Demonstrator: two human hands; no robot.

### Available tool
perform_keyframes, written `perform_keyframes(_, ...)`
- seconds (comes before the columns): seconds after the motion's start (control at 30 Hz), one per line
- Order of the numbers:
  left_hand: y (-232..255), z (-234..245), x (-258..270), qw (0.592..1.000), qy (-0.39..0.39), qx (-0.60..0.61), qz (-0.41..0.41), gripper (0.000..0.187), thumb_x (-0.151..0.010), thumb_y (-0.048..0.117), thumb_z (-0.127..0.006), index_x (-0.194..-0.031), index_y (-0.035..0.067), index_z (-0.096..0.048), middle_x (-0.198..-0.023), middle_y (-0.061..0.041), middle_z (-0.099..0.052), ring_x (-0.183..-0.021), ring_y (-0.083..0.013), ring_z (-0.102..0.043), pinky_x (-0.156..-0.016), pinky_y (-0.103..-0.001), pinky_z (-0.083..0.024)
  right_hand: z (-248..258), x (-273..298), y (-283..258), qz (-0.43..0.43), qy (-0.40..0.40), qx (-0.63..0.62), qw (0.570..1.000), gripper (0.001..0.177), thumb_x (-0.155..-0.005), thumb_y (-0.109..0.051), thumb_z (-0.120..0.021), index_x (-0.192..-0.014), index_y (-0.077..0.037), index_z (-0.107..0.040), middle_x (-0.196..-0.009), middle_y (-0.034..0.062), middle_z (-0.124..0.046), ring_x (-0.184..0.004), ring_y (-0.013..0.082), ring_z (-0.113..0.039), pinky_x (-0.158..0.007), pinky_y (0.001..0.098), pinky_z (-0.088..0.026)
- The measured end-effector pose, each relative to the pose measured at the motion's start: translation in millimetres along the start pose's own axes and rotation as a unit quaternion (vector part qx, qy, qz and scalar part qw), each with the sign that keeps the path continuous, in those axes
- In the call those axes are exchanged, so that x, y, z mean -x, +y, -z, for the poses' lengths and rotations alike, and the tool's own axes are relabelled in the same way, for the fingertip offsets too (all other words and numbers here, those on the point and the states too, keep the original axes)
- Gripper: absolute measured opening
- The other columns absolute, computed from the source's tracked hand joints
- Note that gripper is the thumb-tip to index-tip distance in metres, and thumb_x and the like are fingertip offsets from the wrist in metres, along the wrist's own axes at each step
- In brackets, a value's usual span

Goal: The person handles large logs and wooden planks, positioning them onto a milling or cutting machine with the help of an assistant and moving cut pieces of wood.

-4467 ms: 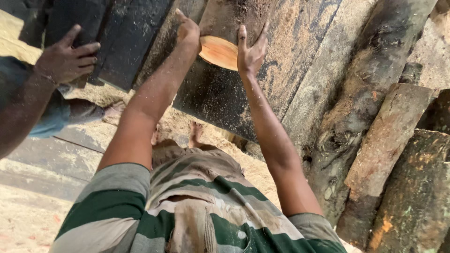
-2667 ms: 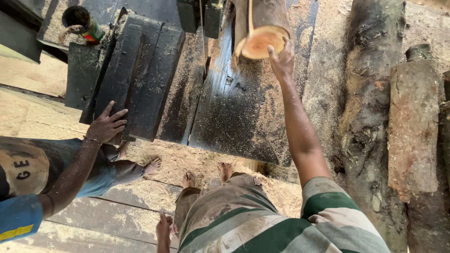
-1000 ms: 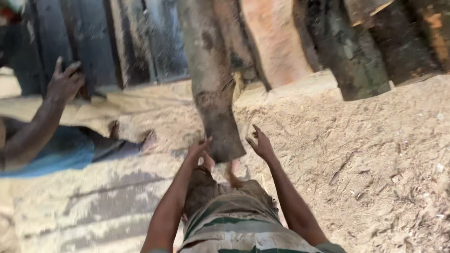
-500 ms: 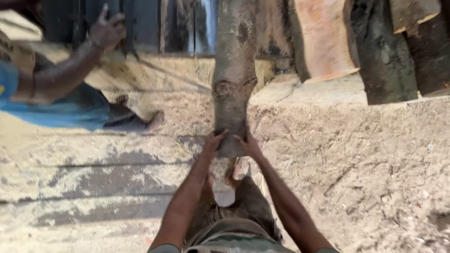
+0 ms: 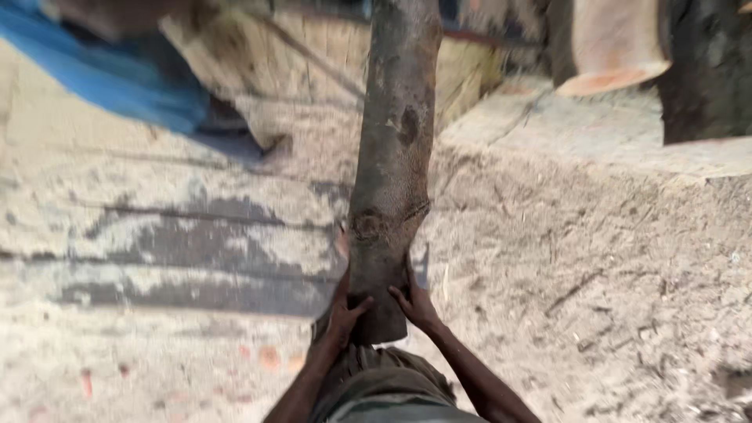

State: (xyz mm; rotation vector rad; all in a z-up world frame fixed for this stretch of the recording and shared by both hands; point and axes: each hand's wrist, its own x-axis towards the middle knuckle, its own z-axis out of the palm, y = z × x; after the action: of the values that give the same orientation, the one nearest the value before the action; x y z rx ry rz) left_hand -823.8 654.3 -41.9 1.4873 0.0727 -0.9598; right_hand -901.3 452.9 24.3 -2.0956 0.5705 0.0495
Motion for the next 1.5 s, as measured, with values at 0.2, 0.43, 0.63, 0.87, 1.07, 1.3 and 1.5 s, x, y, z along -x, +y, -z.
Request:
perform_keyframes(0.2,-75,22,95,0.991,-0.038,-0.063,0.109,0.071,-0.081,0.044,-0.084,-0.135,0.001,-0.065,-0.128,-0.017,-0.075,-0.116,-0.028,-0.071,-0.099,-0.041,-0.057,-58,129,22,-0.125,-0.04,-0.052,0.99,0.098,-0.098,-0.027,-0.069,-0.166,-0.025,0.002,-0.076,0.0177,-0.071,-0.065,0.0308,-0.066,-0.063,0.045,-0.054)
perform_keyframes(0.43,-73,36,119,0.948,-0.007,-0.317,-0.014,0.108,-0.074,0.043,-0.092,-0.155,0.007,-0.03,-0.138,-0.024,-0.06,-0.124,-0.04,-0.061,-0.098,-0.049,-0.053,-64,119,37,-0.082,-0.027,-0.045,0.995,0.098,-0.098,-0.025,-0.069,-0.167,-0.025,0.002,-0.076,0.0211,-0.069,-0.063,0.0342,-0.064,-0.062,0.0445,-0.053)
perform_keyframes(0.63,6,29,87,0.94,-0.029,-0.33,-0.078,0.117,-0.08,0.042,-0.083,-0.165,0.013,-0.008,-0.14,-0.031,-0.058,-0.122,-0.0461,-0.062,-0.092,-0.05,-0.055,-41,59,18,-0.104,-0.054,-0.02,0.993,0.1,-0.1,-0.028,-0.067,-0.165,-0.025,0.009,-0.076,0.0237,-0.072,-0.066,0.0355,-0.069,-0.065,0.0467,-0.052)
perform_keyframes(0.87,26,29,3,0.95,-0.03,-0.284,-0.125,0.116,-0.08,0.038,-0.086,-0.163,0.016,-0.009,-0.132,-0.031,-0.063,-0.118,-0.046,-0.065,-0.092,-0.051,-0.055,-17,-22,21,-0.077,-0.045,-0.031,0.996,0.092,-0.101,-0.028,-0.067,-0.165,-0.017,-0.003,-0.094,0.0266,-0.073,-0.083,0.0412,-0.072,-0.071,0.0489,-0.055)
perform_keyframes(1.07,80,22,-69,0.948,-0.034,-0.297,-0.104,0.118,-0.079,0.034,-0.087,-0.165,0.016,-0.008,-0.129,-0.031,-0.064,-0.115,-0.0454,-0.066,-0.088,-0.049,-0.056,12,-109,13,-0.025,-0.031,-0.019,0.999,0.095,-0.102,-0.03,-0.065,-0.168,-0.015,0.002,-0.124,0.0283,-0.07,-0.115,0.0443,-0.07,-0.095,0.0576,-0.044)
perform_keyframes(1.3,154,10,-140,0.955,-0.056,-0.263,-0.128,0.124,-0.076,0.029,-0.088,-0.165,0.016,-0.003,-0.124,-0.03,-0.068,-0.113,-0.0435,-0.069,-0.09,-0.047,-0.057,52,-193,1,-0.082,-0.047,0.037,0.995,0.098,-0.1,-0.034,-0.069,-0.168,-0.022,0.001,-0.14,0.0334,-0.058,-0.122,0.0498,-0.063,-0.103,0.0575,-0.045)
perform_keyframes(1.5,201,-5,-207,0.948,-0.053,-0.262,-0.171,0.123,-0.078,0.028,-0.088,-0.165,0.012,-0.003,-0.143,-0.032,-0.055,-0.126,-0.0451,-0.061,-0.099,-0.048,-0.052,87,-272,-15,-0.079,-0.032,0.016,0.996,0.099,-0.097,-0.033,-0.069,-0.165,-0.022,0.003,-0.152,0.0385,-0.043,-0.121,0.0541,-0.06,-0.096,0.0535,-0.053)
